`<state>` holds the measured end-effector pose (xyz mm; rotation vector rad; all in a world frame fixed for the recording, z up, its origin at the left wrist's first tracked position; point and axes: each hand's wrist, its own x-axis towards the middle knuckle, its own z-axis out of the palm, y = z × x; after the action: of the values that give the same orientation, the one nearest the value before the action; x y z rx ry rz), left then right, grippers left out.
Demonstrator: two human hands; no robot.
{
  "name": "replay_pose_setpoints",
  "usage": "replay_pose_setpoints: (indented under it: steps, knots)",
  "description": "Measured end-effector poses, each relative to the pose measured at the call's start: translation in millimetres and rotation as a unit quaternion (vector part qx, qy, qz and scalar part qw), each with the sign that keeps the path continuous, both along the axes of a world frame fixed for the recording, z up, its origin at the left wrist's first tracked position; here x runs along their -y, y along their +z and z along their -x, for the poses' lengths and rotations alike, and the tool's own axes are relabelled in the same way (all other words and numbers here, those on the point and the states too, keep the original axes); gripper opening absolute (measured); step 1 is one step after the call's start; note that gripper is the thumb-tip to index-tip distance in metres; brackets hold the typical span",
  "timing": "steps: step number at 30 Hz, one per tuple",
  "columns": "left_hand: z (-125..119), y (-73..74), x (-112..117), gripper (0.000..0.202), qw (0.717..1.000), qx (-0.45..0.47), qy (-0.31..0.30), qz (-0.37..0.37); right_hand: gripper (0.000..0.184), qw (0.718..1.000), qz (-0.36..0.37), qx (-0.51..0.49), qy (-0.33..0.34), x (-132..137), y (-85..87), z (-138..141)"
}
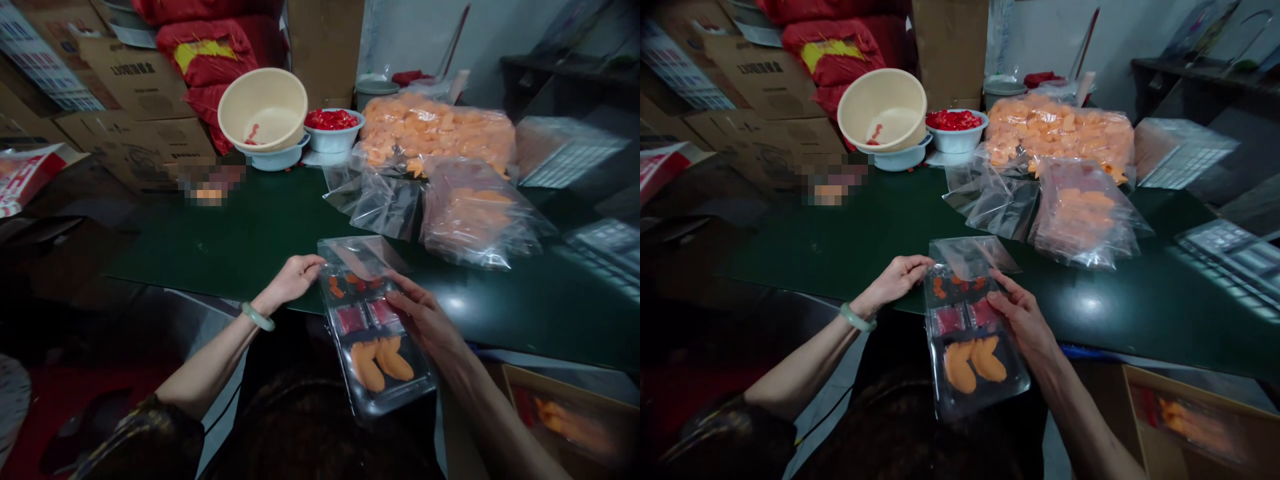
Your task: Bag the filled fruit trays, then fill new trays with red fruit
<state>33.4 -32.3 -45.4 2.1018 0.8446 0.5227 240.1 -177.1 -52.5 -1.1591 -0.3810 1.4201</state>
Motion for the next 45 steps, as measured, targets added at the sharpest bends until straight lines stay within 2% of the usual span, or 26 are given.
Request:
replay_pose_setpoints:
  steps: [2, 6, 8, 12, 16, 20, 22, 24, 27, 31, 33, 37, 40, 42, 45]
  knots:
    - [0, -3.4, 7, 0.029, 1.0, 0.005, 0.006, -0.029, 0.063, 1.0, 0.012, 0.004, -0.024, -1, 3.0, 3]
    - [3, -7.8, 23, 0.035, 0.987, -0.022, 0.054, -0.149, 0.063, 0.997, 0.044, -0.02, -0.057, -4, 11.9, 9]
    - [6, -8.3, 28, 0.039, 0.981, -0.037, 0.068, -0.177, 0.063, 0.996, 0.052, -0.036, -0.063, -5, 15.1, 13]
    - [15, -6.0, 25, 0.037, 0.988, -0.022, 0.066, -0.139, 0.06, 0.996, 0.027, -0.029, -0.085, -6, 10.5, 24]
    - [23, -2.6, 15, 0.035, 0.99, 0.014, 0.07, -0.121, 0.057, 0.993, -0.074, 0.059, -0.076, -8, -3.3, 32]
    - [23, 2.7, 4, 0.034, 0.992, 0.113, 0.051, -0.025, 0.055, 0.985, -0.112, 0.115, -0.055, -9, -6.4, 32]
    - [21, 5.2, -1, 0.033, 0.988, 0.144, 0.05, -0.014, 0.056, 0.987, -0.112, 0.112, -0.04, -10, -5.2, 29]
    - [18, 5.6, -6, 0.032, 0.988, 0.13, 0.056, -0.067, 0.057, 0.988, -0.106, 0.102, -0.039, -12, -5.2, 27]
    - [14, 1.5, -13, 0.036, 0.983, 0.059, 0.035, -0.172, 0.06, 0.991, -0.086, 0.086, -0.064, -13, -6.5, 25]
    - [11, -6.7, -22, 0.04, 0.959, -0.034, 0.001, -0.283, 0.06, 0.992, -0.073, 0.063, -0.078, -16, -4.4, 26]
    - [9, -8.9, -27, 0.041, 0.961, -0.042, -0.017, -0.271, 0.059, 0.993, -0.069, 0.048, -0.082, -17, -2.2, 26]
    - [3, -8.5, -36, 0.041, 0.985, 0.003, -0.042, -0.165, 0.061, 0.994, -0.043, 0.019, -0.095, -21, 0.1, 24]
    - [1, -6.7, -38, 0.041, 0.992, 0.03, -0.037, -0.12, 0.065, 0.995, -0.021, 0.006, -0.099, -23, 1.1, 22]
    - [2, -5.4, -37, 0.04, 0.992, 0.027, -0.024, -0.121, 0.068, 0.995, -0.011, 0.006, -0.096, -23, 1.8, 22]
    - [6, -2.3, -30, 0.039, 0.985, -0.022, -0.006, -0.174, 0.073, 0.996, 0.021, 0.015, -0.087, -23, 2.8, 24]
